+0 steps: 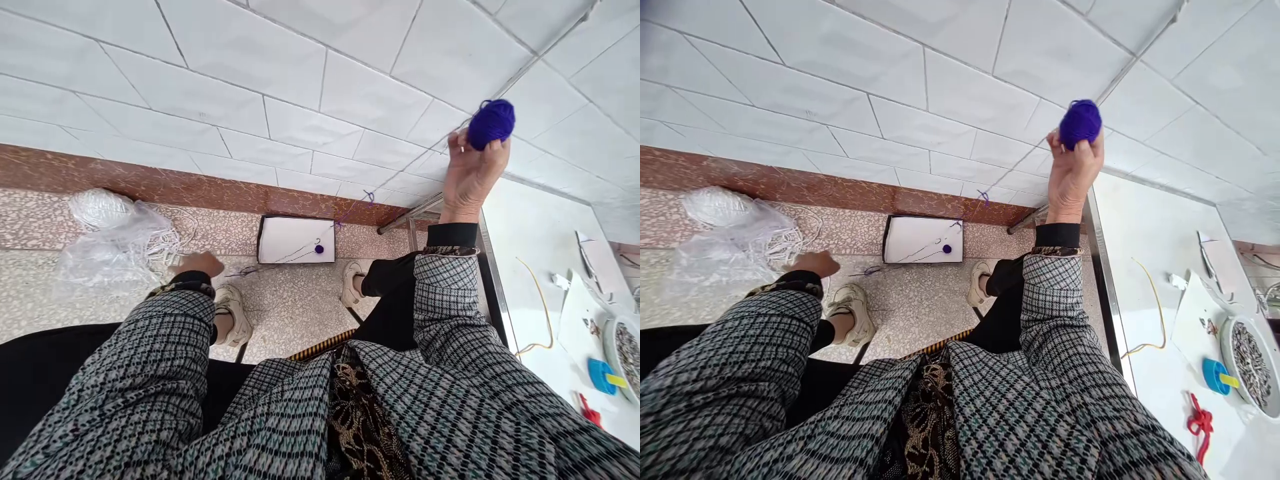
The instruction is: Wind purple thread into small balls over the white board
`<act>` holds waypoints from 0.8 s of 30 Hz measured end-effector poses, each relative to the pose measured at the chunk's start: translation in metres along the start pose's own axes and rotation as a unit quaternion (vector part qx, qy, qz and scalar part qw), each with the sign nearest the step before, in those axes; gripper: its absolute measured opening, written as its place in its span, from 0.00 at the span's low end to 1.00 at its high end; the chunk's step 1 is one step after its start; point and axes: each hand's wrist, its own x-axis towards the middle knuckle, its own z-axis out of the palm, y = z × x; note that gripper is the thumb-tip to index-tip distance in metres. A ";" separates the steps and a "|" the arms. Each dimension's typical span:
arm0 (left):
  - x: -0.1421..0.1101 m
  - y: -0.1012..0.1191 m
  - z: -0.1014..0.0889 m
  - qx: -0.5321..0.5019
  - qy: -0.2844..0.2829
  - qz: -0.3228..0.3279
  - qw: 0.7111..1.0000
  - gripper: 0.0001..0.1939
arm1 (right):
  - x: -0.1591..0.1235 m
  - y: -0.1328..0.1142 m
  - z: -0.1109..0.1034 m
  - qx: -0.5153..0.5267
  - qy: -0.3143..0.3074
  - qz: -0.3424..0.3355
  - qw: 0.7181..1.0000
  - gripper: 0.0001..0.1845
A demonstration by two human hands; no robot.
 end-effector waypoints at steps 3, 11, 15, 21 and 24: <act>0.028 0.056 0.038 0.018 -0.013 0.035 0.999 0.19 | -0.012 -0.009 0.023 -0.045 -0.029 0.034 0.998 0.14; 0.046 0.231 0.119 -0.262 -0.202 0.212 0.919 0.55 | -0.021 -0.028 0.046 -0.063 -0.002 0.141 0.988 0.23; 0.029 0.242 0.141 -0.403 -0.268 0.235 0.843 0.46 | -0.012 -0.011 0.036 -0.043 -0.027 0.090 0.995 0.13; 0.010 0.197 0.131 -0.557 -0.194 0.172 0.789 0.20 | 0.006 0.001 0.019 -0.021 0.056 0.030 0.998 0.11; 0.007 0.170 0.121 -0.560 -0.153 0.121 0.806 0.24 | 0.011 -0.003 0.018 0.027 0.089 0.025 0.995 0.18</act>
